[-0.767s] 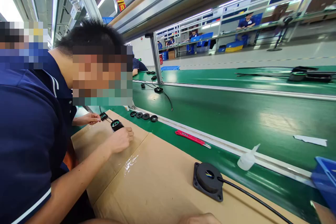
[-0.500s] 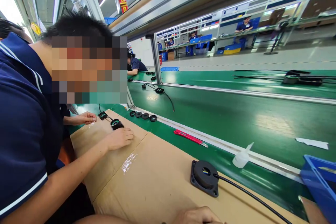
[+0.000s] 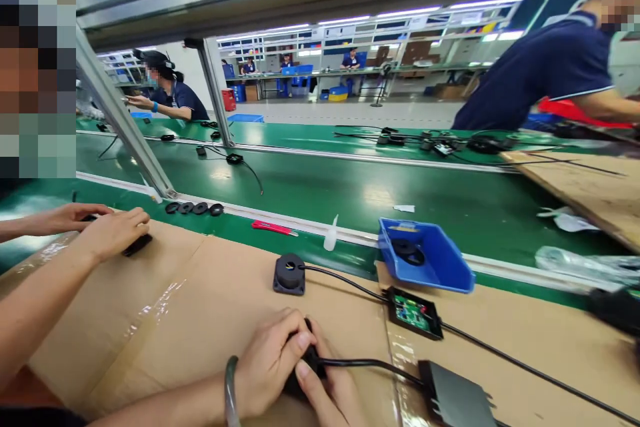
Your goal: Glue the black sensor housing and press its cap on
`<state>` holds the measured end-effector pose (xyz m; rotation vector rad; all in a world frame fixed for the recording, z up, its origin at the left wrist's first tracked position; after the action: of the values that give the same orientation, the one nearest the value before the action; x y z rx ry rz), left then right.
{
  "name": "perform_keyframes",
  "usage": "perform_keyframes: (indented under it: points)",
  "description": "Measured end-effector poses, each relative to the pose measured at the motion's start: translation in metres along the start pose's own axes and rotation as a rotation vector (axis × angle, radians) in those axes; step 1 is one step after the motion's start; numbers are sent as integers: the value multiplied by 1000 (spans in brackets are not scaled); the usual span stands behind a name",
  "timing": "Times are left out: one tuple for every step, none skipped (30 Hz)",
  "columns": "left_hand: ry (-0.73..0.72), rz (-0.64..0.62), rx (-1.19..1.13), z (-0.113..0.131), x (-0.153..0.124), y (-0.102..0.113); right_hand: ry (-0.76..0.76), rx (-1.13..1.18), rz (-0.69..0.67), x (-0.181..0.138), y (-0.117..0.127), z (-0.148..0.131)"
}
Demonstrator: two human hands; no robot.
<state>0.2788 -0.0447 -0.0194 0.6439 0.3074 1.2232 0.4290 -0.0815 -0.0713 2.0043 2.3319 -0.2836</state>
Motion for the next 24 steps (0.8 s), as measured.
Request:
perform_keyframes:
  points:
    - [2,-5,-10,1,1,2,-22,21,21,0,-2,2]
    - [5,-9,-22,1,1,3,-37,41,31,0,-3,3]
    - [6,-12,-34,2,1,3,-46,58,25,1,-5,4]
    - [8,-16,-45,2,1,2,-49,72,13,1,-6,4]
    - [10,-19,-55,3,1,2,-48,82,-1,1,-7,3]
    - [11,-21,-63,3,1,1,-47,90,-14,2,-8,1]
    - [13,-23,-71,2,1,0,-47,95,-26,2,-9,-2]
    - [14,-26,-78,2,1,0,-48,97,-38,3,-10,-6]
    - [15,-28,-85,2,1,0,-47,95,-50,3,-11,-10]
    - [16,-31,-91,1,1,0,-45,88,-63,3,-12,-14]
    - [17,-36,-97,1,1,0,-43,76,-75,3,-13,-17]
    - [18,-40,-102,1,1,0,-43,59,-87,3,-13,-19]
    - [18,-45,-107,2,2,1,-44,38,-101,2,-13,-20]
    - [20,-51,-114,2,2,1,-49,20,-114,1,-14,-21]
    - [22,-55,-119,3,2,1,-56,9,-126,1,-14,-20]
    - [25,-58,-120,4,2,2,-64,8,-132,0,-14,-19]
    - [27,-59,-118,4,2,2,-72,18,-135,-1,-14,-17]
    - [30,-59,-114,5,3,2,-78,37,-134,-1,-14,-16]
    - [33,-60,-107,5,3,2,-83,63,-126,-1,-15,-14]
    - [39,-58,-100,5,3,2,-85,87,-111,-1,-15,-14]
    - [44,-60,-97,5,3,2,-86,103,-95,-1,-16,-14]
    - [50,-63,-97,5,3,2,-84,114,-75,0,-16,-14]
    - [56,-65,-100,5,4,1,-84,122,-58,0,-16,-16]
    - [62,-67,-110,5,4,1,-86,130,-44,1,-16,-17]
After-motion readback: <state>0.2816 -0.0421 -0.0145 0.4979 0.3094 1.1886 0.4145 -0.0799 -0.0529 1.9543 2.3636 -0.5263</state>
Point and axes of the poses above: each hand's wrist, its own x-axis towards the middle knuckle, its own y-axis out of the back of the hand, z = x × y, the point moved 3 cm from there along x, towards the middle knuckle, and after that the axes turned 10 degrees about x, right-handed, at the moved point
